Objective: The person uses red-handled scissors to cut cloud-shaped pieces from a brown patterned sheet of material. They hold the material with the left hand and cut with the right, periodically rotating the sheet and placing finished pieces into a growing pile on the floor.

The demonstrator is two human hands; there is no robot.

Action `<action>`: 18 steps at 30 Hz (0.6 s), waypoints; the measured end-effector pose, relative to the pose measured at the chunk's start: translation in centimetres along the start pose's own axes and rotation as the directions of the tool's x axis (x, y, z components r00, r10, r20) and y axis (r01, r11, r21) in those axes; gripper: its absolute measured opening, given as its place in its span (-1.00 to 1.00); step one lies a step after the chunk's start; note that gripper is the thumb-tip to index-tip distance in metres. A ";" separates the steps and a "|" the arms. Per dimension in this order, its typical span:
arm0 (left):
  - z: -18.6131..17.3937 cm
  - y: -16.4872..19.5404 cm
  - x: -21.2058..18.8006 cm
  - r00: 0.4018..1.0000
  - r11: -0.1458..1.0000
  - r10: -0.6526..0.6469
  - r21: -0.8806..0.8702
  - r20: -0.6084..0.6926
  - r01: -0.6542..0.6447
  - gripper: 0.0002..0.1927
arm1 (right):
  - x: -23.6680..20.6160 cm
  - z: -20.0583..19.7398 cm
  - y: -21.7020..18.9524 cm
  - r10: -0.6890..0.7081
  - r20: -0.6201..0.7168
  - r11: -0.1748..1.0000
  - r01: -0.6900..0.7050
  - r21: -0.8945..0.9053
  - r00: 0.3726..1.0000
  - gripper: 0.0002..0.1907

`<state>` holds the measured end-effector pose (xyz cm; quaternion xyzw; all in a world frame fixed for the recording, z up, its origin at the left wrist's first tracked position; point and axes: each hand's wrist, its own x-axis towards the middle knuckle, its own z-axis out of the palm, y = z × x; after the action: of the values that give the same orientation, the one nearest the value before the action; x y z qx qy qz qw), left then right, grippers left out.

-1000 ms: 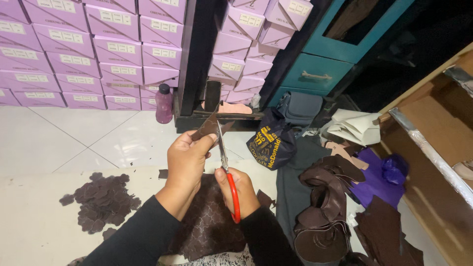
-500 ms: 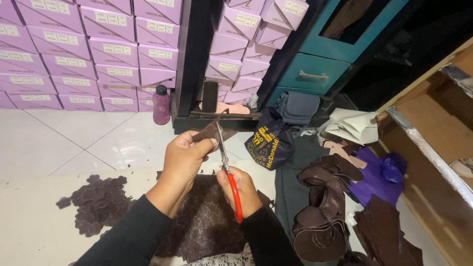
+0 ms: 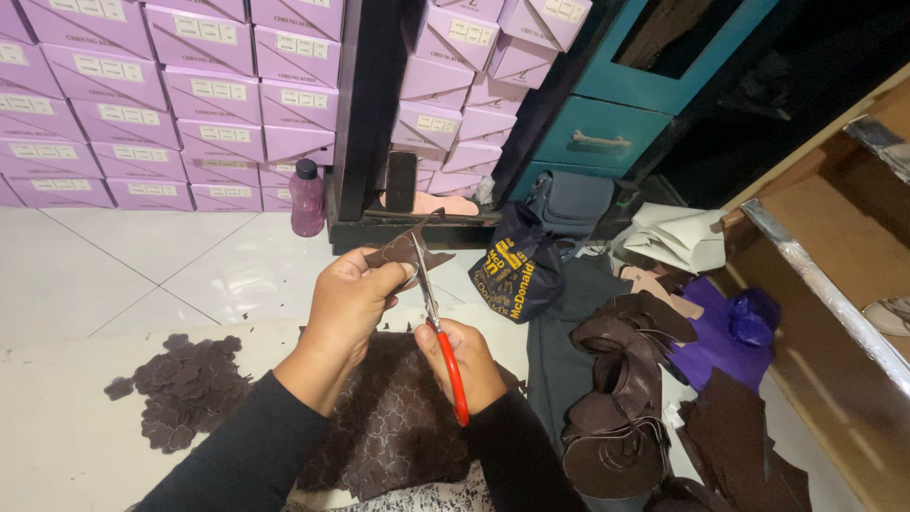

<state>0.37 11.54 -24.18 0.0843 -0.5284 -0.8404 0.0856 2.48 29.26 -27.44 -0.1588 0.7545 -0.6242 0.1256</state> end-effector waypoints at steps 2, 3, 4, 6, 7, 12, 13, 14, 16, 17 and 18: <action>-0.2 0.2 0.2 0.999 0.999 -0.044 -0.009 0.012 0.045 -0.82 | 0.2 -0.2 0.2 -0.045 0.011 0.998 0.045 -0.032 0.999 -0.54; -0.4 0.2 0.2 0.998 0.998 -0.067 -0.013 0.018 0.067 -0.82 | 0.2 -0.3 0.3 -0.081 0.023 0.995 0.082 -0.053 0.996 -0.54; -0.5 0.3 0.3 0.998 0.999 -0.051 0.003 0.038 0.051 -0.82 | 0.2 -0.4 0.4 -0.117 0.035 0.990 0.120 -0.073 0.992 -0.54; -0.6 0.3 0.3 0.997 0.999 -0.019 0.035 0.079 0.016 -0.83 | 0.1 -0.4 0.6 -0.039 0.034 0.999 0.040 -0.031 0.999 -0.59; -0.6 0.1 0.3 0.994 0.999 -0.045 0.029 0.099 0.042 -0.83 | 0.1 -0.4 0.7 0.001 0.035 1.000 -0.001 -0.011 0.999 -0.61; -0.2 -0.6 0.0 0.986 0.994 -0.081 0.085 0.147 0.069 -0.86 | 0.4 -0.4 1.1 -0.046 0.061 0.996 0.041 0.083 0.997 -0.57; -0.2 -0.6 0.1 0.984 0.997 -0.072 0.054 0.165 0.063 -0.86 | 0.5 -0.4 1.1 -0.055 0.070 0.993 0.048 0.104 0.996 -0.57; -0.3 -0.5 0.2 0.981 0.998 -0.064 0.022 0.184 0.061 -0.87 | 0.6 -0.5 1.2 -0.047 0.074 0.993 0.038 0.109 0.996 -0.56; -0.3 -0.4 0.2 0.979 0.997 -0.079 0.039 0.190 0.072 -0.88 | 0.5 -0.6 1.2 -0.025 0.079 0.993 0.015 0.120 0.997 -0.55; -0.4 -0.3 0.2 0.980 0.993 -0.098 0.087 0.175 0.084 -0.89 | 0.5 -0.6 1.2 -0.020 0.076 0.992 0.010 0.124 0.997 -0.55; -0.4 -0.3 0.2 0.980 0.987 -0.116 0.133 0.160 0.095 -0.89 | 0.5 -0.6 1.2 -0.016 0.073 0.992 0.006 0.127 0.997 -0.55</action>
<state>0.23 11.22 -24.61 0.0464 -0.5801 -0.8132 -0.0092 1.71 29.84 -28.47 -0.1776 0.7074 -0.6653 0.1596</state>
